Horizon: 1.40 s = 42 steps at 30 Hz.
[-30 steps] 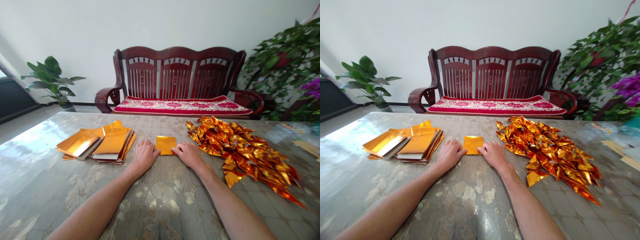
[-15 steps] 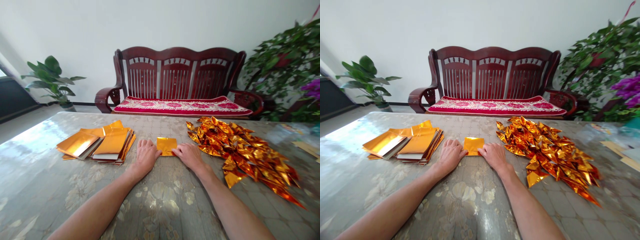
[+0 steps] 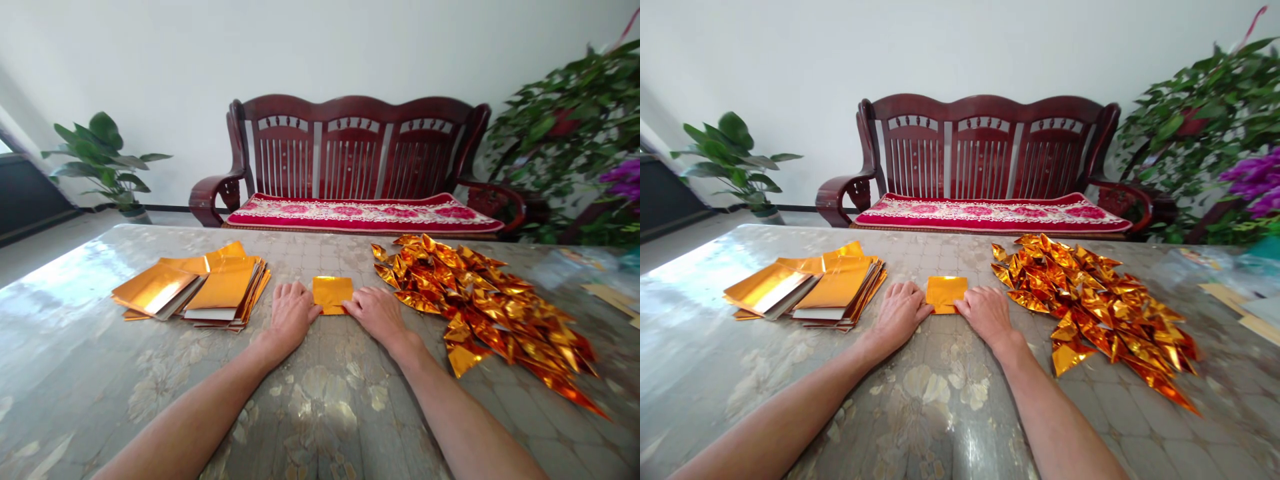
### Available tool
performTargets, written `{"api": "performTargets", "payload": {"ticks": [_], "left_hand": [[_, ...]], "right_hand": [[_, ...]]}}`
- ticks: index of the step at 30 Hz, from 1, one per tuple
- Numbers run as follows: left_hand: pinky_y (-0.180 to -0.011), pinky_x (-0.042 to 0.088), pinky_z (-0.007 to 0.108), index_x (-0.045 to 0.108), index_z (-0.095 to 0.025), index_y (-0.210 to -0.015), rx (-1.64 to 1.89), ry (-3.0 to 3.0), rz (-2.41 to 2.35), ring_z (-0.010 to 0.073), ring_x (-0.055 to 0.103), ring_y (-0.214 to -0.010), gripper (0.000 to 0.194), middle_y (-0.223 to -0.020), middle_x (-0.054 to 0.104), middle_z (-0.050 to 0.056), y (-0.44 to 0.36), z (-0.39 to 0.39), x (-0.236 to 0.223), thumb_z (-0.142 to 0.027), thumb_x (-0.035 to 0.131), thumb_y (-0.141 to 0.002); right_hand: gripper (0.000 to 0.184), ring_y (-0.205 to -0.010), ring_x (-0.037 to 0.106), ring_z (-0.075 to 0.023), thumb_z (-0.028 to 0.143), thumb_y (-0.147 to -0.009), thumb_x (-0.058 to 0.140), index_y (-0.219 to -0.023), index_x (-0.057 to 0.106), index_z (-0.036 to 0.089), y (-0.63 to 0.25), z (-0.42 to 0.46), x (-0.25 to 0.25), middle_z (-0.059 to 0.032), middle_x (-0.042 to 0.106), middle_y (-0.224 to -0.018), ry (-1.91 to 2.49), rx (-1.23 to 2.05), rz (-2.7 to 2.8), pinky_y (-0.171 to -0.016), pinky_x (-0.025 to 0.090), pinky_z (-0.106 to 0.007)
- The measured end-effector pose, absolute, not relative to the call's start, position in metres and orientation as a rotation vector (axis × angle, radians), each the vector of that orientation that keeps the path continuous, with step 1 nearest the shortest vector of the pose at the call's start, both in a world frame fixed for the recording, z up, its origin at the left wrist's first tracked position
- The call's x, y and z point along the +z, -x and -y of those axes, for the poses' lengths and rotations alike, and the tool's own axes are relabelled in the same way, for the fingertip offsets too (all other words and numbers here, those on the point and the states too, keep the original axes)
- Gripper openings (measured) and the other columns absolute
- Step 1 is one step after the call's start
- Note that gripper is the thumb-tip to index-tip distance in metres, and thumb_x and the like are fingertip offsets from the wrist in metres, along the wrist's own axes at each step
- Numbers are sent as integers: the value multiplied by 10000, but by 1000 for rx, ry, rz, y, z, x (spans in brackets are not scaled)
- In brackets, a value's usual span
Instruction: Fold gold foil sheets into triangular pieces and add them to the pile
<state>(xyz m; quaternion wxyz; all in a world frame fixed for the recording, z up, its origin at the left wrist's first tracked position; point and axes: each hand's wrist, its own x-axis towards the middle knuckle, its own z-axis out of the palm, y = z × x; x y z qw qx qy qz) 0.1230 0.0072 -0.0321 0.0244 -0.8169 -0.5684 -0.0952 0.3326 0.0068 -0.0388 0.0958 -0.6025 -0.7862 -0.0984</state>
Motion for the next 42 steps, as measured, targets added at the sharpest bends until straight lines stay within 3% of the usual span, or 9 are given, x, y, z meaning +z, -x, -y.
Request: {"api": "performTargets", "payload": {"ticks": [6,10,15,20,24,31,39,42], "left_hand": [[-953,382,403,647,-203,-1013,-394,2531,1740,256,496,-1045,216,-1102,580,77,-125,-7,-33,-377,622,-887],[-967,414,350,622,-234,-1120,-456,2673,1478,232,462,-1136,199,-1259,518,74,-129,-6,-34,-240,527,-945],[-886,471,287,570,-238,-1189,-224,2957,1114,187,540,-1016,242,-1046,603,42,-134,2,-31,-204,456,-977],[-877,493,344,475,-191,-1311,-129,2872,1161,223,564,-1000,364,-1079,605,88,-139,14,-31,-160,473,-948],[-856,506,355,499,-170,-1264,-122,2849,1188,234,576,-978,333,-1064,607,98,-144,18,-32,-143,480,-932],[-860,508,351,564,-140,-1156,-39,2785,1306,226,586,-1003,268,-1075,617,118,-149,28,-26,-84,439,-925],[-738,473,359,624,-87,-1023,50,2585,1449,260,602,-898,213,-953,625,158,-144,33,-33,-28,484,-873],[-730,458,355,631,-100,-978,45,2592,1404,255,594,-882,196,-936,626,150,-142,31,-34,-28,485,-870]], "right_hand": [[280,-817,612,-182,394,-923,565,-729,661,216,-331,-5,-40,-35,699,-816,1804,-320,2306,-718,312,-314],[275,-818,602,-184,394,-918,565,-725,643,214,-330,-4,-41,-30,693,-822,1815,-320,2272,-714,299,-317],[287,-803,576,-196,427,-930,543,-751,612,213,-330,-3,-42,-38,680,-825,1860,-302,2217,-700,288,-325],[215,-903,542,-239,436,-879,618,-877,601,221,-326,-1,-43,-49,653,-901,1886,-319,2138,-748,307,-341],[263,-940,508,-255,459,-886,606,-981,592,215,-317,2,-45,-75,626,-989,1891,-301,2107,-789,320,-358],[315,-968,491,-274,496,-865,621,-982,585,205,-317,3,-48,-91,603,-1003,1983,-304,2066,-821,329,-379],[236,-977,518,-273,411,-890,609,-1000,607,202,-338,3,-49,-94,630,-1012,2044,-315,1980,-801,337,-360],[168,-938,549,-230,314,-957,495,-949,627,211,-344,1,-46,-70,659,-974,2001,-239,1947,-787,344,-328]]}}
